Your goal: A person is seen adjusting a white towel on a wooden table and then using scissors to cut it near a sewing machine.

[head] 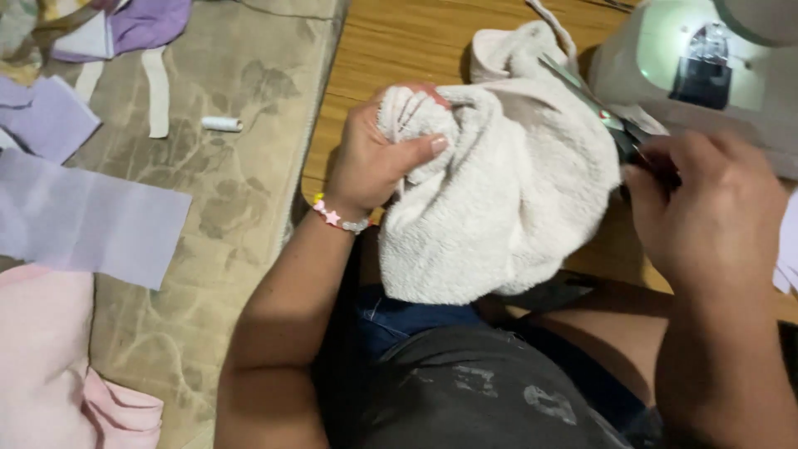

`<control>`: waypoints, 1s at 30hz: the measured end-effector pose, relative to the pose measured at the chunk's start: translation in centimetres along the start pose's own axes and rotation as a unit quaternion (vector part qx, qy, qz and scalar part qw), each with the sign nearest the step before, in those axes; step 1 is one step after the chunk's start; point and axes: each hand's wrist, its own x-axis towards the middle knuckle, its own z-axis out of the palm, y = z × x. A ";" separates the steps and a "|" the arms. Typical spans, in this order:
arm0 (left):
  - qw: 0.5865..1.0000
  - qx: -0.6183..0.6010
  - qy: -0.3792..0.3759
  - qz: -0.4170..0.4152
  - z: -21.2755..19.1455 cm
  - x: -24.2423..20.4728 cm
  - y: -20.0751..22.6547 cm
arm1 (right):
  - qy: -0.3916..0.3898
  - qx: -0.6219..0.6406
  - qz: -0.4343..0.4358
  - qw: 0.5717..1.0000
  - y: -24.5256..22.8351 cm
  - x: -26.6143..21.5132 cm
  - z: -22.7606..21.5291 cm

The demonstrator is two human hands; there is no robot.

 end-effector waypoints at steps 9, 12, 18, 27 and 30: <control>0.998 -0.043 -0.041 -0.028 0.5 -0.7 0.5 | -0.066 0.076 0.071 0.992 1.4 -3.4 1.2; 0.999 -0.011 -0.043 -0.012 0.3 -0.4 1.4 | -0.046 0.138 0.119 0.982 0.8 -3.2 0.9; 0.998 -0.031 -0.047 0.003 0.0 -0.6 0.9 | -0.078 0.133 0.137 0.978 3.0 -3.8 3.3; 0.998 -0.001 -0.047 0.034 0.3 -0.6 1.4 | -0.215 0.170 0.208 0.939 8.7 -7.2 4.2; 0.998 0.012 -0.045 0.049 0.5 -0.4 1.4 | -0.137 0.276 0.210 0.928 12.2 -11.6 4.5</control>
